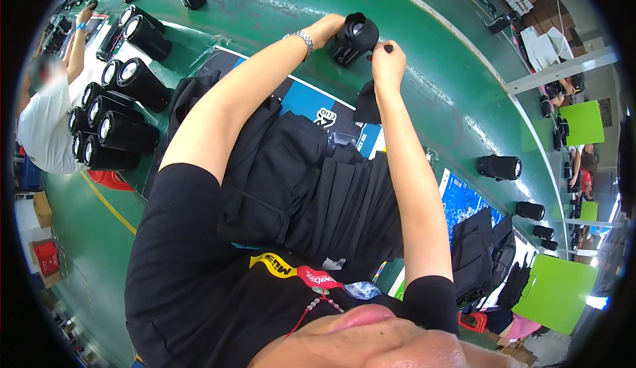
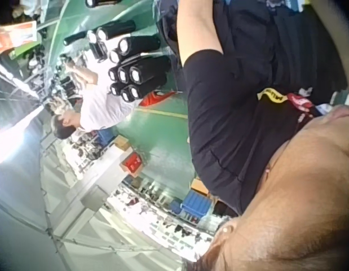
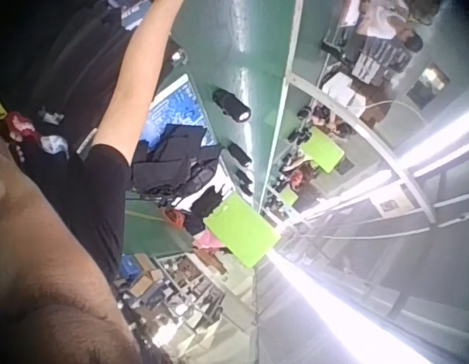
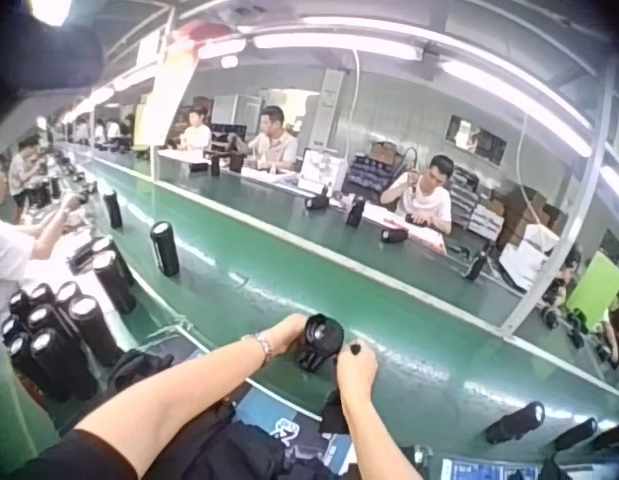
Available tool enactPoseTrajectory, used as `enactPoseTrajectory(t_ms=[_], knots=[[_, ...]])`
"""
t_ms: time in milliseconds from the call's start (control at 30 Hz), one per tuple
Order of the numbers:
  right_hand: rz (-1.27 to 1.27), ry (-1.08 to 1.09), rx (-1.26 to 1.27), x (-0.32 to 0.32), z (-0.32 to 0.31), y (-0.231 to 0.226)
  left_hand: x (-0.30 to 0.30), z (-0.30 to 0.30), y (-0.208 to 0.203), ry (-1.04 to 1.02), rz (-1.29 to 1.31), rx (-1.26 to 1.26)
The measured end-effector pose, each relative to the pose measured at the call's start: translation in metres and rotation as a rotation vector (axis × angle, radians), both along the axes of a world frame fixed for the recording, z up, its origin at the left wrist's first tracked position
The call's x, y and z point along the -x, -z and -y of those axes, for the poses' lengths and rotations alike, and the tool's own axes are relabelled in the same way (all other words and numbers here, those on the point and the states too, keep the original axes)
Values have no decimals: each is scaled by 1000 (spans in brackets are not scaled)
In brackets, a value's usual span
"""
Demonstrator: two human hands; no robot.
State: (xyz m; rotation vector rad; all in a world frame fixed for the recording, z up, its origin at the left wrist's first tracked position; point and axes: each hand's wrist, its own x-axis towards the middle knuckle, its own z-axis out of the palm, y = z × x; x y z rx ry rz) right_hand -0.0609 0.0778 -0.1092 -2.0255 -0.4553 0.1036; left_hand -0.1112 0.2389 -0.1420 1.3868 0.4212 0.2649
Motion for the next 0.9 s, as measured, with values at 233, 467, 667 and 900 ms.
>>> enactPoseTrajectory(t_ms=[233,467,667,900], knots=[[58,63,208,12,-4,26,-22,-21,45,-271,-201,-712],[-75,132,88,-2,3,33,-15,19,-9,-379,430,-122],[-438,-159,-764,1,-8,24,-1,35,-51,-130,403,454],[165,-315,-371,32,41,-63,28,78,-138,-60,458,509]])
